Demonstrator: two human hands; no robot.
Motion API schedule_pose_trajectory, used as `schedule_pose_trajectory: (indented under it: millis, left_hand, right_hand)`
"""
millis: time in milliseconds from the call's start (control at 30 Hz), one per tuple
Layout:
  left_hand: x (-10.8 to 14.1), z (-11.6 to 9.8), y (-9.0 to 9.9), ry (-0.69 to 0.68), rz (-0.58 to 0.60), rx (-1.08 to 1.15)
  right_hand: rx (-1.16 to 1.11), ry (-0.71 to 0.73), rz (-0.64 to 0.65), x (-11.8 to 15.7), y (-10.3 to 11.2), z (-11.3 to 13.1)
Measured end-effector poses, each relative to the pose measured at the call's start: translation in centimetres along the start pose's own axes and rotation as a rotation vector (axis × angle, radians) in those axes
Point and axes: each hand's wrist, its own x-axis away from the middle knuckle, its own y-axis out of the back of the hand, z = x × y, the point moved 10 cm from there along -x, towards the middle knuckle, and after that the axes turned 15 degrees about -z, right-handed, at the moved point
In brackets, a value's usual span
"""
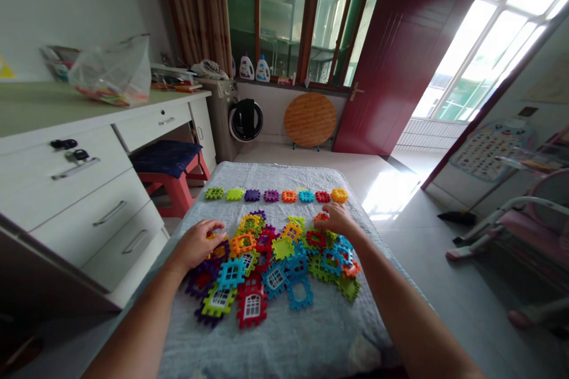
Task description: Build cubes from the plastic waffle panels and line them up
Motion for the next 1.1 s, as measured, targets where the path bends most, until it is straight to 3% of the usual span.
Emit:
schedule_pose_trajectory:
  millis: [433,600,833,1100]
  left_hand:
    - [0.0,0.0,0.0,0.011,-0.001,0.014]
    - [-0.1,0.0,0.1,0.012,-0.006,0.01]
    - [-0.1,0.1,0.1,0.014,-0.008,0.008]
    - [0.1,-0.3,0.1,0.019,0.005,0.016]
  right_hand:
    - [0.03,-0.021,-0.035,0.3,0.5,0.1]
    - [0.055,0.02,0.01,0.4,0.3,0.6]
    - [-0.027,-0.057,-0.026,-0.4,1.0,-0.1]
    - [0.022,-0.017,0.044,-0.1,-0.5,1.0]
